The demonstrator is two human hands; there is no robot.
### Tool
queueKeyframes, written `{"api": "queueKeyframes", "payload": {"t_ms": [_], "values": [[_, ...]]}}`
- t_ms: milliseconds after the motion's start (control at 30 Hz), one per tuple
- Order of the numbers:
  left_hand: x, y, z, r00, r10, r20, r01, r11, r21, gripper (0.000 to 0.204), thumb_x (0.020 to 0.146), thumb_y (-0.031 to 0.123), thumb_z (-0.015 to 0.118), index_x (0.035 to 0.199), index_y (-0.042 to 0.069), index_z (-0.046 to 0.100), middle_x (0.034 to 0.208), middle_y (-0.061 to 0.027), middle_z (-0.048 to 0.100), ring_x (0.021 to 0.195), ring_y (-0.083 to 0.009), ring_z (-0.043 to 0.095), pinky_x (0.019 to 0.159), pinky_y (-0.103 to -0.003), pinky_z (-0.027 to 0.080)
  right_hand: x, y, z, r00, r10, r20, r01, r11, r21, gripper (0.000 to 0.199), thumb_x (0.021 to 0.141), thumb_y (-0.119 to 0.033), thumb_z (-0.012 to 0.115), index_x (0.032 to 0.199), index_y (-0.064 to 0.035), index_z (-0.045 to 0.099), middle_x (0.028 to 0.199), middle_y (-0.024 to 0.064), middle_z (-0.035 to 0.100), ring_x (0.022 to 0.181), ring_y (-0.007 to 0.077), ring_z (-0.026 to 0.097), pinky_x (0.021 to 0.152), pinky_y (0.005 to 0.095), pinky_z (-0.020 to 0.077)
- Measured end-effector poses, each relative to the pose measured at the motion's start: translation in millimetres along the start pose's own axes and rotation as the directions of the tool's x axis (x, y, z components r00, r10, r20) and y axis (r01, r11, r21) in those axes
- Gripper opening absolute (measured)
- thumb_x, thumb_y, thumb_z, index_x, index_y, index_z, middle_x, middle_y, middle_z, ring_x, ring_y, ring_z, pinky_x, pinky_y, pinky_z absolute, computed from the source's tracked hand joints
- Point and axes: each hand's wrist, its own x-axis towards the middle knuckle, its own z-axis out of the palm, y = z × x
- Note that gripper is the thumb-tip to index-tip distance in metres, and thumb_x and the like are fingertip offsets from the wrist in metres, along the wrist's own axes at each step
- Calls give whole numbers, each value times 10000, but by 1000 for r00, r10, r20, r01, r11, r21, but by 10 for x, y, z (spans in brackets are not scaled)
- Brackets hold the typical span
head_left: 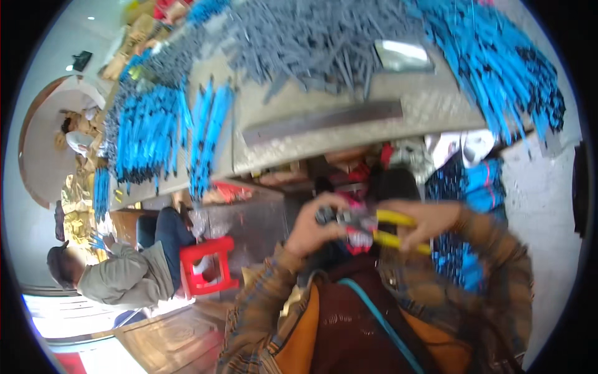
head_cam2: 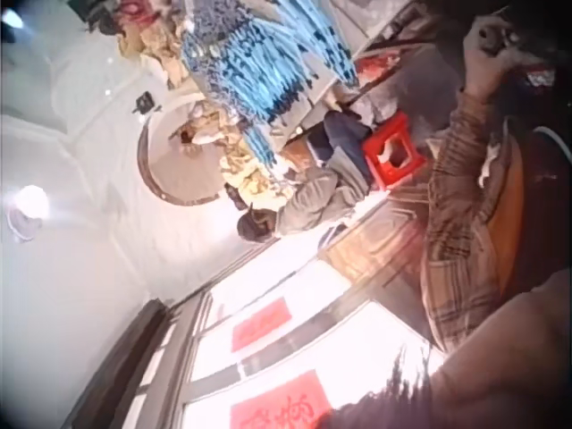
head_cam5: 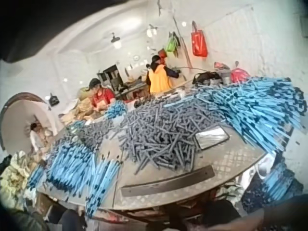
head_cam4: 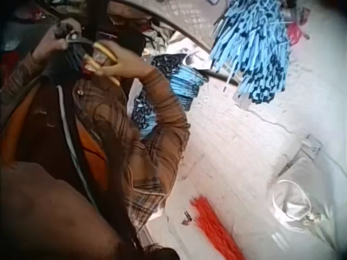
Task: The person bundles blue industrial components with zip ties, then cuts the excess tie material with wire cutters.
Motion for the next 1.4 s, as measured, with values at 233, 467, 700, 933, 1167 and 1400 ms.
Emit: {"api": "queueKeyframes", "payload": {"t_ms": [233, 467, 700, 933, 1167, 1400], "values": [[110, -39, -208, 998, -45, 36, 49, 990, -130, 560, 568, 351, 832, 935, 22, 566, 904, -45, 565, 844, -127, 515, 779, -271, 415, 153, 29, -57, 917, 281, 285, -398, 711, 580, 678, 766, -163, 632, 1342, -70, 288, 855, 135, 618, 674, 226, 640, 602, 317, 520], [115, -136, -145, 1000, -17, 4, 17, 999, -45, 658, 556, 416, 829, 980, 1, 546, 902, -62, 574, 810, -137, 526, 748, -268, 417, 64, -194, -118, 998, 53, -31, -59, 978, -198, 622, 804, -231, 612, 1302, -23, 304, 759, 113, 597, 537, 171, 595, 490, 265, 466], [176, -183, -221, 983, 43, 178, -22, 993, -115, 542, 589, 287, 826, 975, 10, 565, 915, -40, 561, 845, -125, 517, 775, -256, 408, 251, 581, 305, 896, 24, 444, -420, 373, 827, 578, 835, -228, 606, 1308, -52, 324, 807, 95, 596, 522, 163, 572, 457, 231, 472], [240, -168, -162, 993, -2, 117, 24, 982, -188, 572, 584, 234, 829, 1042, 4, 578, 929, -30, 560, 872, -120, 516, 797, -253, 408, 130, 290, 38, 961, 84, 263, -239, 728, 643, 468, 854, -169, 552, 1267, -45, 370, 943, 131, 565, 567, 176, 582, 477, 253, 477], [278, -126, -139, 995, -6, 102, 17, 993, -115, 583, 577, 223, 831, 1057, 3, 587, 918, -33, 563, 873, -115, 518, 791, -248, 411, 114, 465, -5, 908, 123, 400, -406, 492, 770, 367, 851, -161, 567, 1157, -8, 433, 914, 143, 587, 758, 221, 611, 630, 339, 495], [319, -55, -108, 966, -80, 246, 95, 994, -50, 721, 530, 425, 837, 1038, -18, 580, 944, -70, 591, 885, -143, 549, 798, -264, 425, 210, 887, 421, 952, -39, 302, -279, 287, 916, 272, 916, -217, 477, 1037, 26, 469, 736, 154, 589, 576, 211, 612, 484, 297, 514]]}}
